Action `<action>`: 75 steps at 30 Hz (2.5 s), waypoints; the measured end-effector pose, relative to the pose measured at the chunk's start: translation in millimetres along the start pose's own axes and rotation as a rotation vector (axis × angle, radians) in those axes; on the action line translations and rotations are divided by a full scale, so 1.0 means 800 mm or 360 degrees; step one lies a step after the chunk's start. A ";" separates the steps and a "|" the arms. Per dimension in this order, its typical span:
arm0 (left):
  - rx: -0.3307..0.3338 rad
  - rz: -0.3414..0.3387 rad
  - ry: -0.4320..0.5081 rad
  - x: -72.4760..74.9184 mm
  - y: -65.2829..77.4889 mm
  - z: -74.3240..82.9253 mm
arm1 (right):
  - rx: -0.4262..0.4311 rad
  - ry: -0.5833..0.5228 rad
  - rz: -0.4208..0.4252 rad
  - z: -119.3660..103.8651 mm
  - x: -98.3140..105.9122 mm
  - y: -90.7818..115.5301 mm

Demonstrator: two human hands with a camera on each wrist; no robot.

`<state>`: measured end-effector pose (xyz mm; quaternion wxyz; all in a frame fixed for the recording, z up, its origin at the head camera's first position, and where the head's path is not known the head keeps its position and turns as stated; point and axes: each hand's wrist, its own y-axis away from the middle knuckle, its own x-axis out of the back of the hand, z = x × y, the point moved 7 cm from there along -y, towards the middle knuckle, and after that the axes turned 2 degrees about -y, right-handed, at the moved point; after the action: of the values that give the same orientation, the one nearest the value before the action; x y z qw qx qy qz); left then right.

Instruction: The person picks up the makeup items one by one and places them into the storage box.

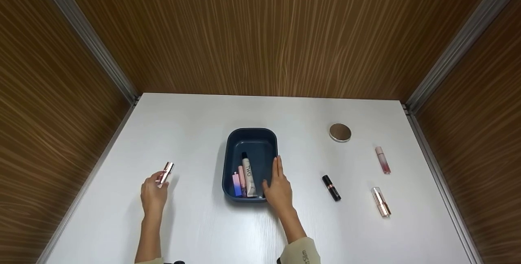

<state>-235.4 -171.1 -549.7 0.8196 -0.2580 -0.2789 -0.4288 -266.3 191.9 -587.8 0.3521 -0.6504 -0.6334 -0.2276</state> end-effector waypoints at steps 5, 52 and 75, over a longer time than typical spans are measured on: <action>-0.0028 -0.0003 0.0013 -0.002 0.002 0.004 | -0.0002 0.0000 -0.0002 0.000 0.000 0.001; -0.0079 -0.0082 0.0050 -0.015 0.021 0.029 | 0.0004 -0.0032 0.0008 0.001 0.000 0.000; -0.0177 -0.0116 0.0076 -0.025 0.033 0.058 | 0.0035 -0.0014 0.0058 0.000 0.001 0.001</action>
<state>-233.3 -116.1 -534.9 0.7943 -0.2825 -0.2441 -0.4792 -265.1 192.5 -587.2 0.3605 -0.6590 -0.6254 -0.2113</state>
